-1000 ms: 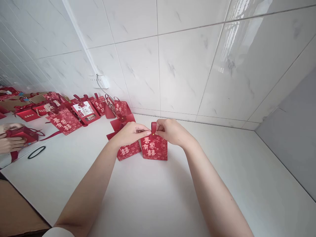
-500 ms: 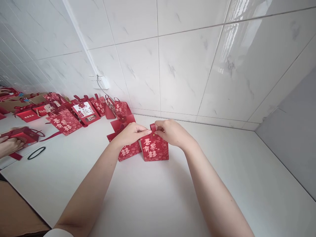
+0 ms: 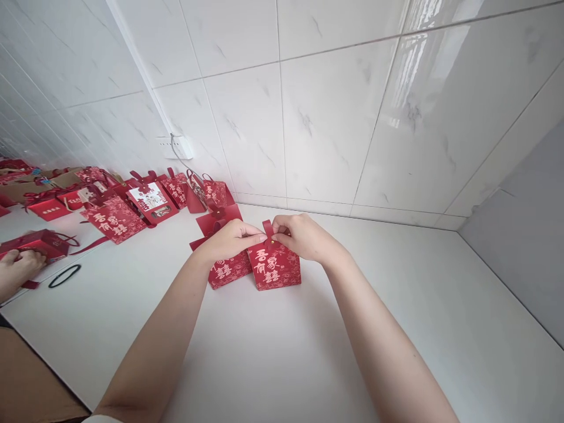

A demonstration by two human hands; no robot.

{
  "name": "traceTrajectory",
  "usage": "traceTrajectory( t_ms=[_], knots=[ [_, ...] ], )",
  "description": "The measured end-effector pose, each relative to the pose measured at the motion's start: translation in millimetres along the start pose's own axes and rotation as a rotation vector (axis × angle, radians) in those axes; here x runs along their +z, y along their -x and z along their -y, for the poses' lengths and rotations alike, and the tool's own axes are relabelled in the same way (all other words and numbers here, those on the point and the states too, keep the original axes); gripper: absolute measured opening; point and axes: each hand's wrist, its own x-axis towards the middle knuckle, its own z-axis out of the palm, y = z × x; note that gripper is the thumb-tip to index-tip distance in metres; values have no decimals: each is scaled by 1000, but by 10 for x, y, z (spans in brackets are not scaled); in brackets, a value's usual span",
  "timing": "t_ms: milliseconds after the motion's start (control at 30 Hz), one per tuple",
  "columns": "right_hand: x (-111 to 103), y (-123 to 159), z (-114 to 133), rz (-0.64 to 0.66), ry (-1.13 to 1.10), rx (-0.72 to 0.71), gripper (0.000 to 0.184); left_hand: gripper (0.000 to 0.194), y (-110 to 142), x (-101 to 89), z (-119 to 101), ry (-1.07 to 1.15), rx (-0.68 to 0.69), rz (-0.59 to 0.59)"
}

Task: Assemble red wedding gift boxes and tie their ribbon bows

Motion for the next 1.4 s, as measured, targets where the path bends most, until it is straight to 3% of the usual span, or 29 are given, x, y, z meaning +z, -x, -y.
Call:
traceTrajectory(
  t_ms=[200,400,567,933,1133,1300,1400],
  knots=[
    [-4,-8,-44,10,-52,2,11,30,0,27,6,25,5,-6],
    [-10,-9,-93,46,-139,112,8,28,9,60,-34,-40,28,-46],
    [3,-15,-83,19,-130,83,6,24,5,83,-76,-58,50,-88],
    [-22,-3,-47,36,-103,81,4,30,20,113,-72,-94,47,-124],
    [-82,49,-53,85,-87,168,23,29,2,139,-66,-131,43,-133],
    [-117,62,-47,111,-42,99,9,29,-11,117,-79,-175,35,-110],
    [-86,40,-29,100,-8,61,11,28,-12,106,-77,-193,51,-121]
  ],
)
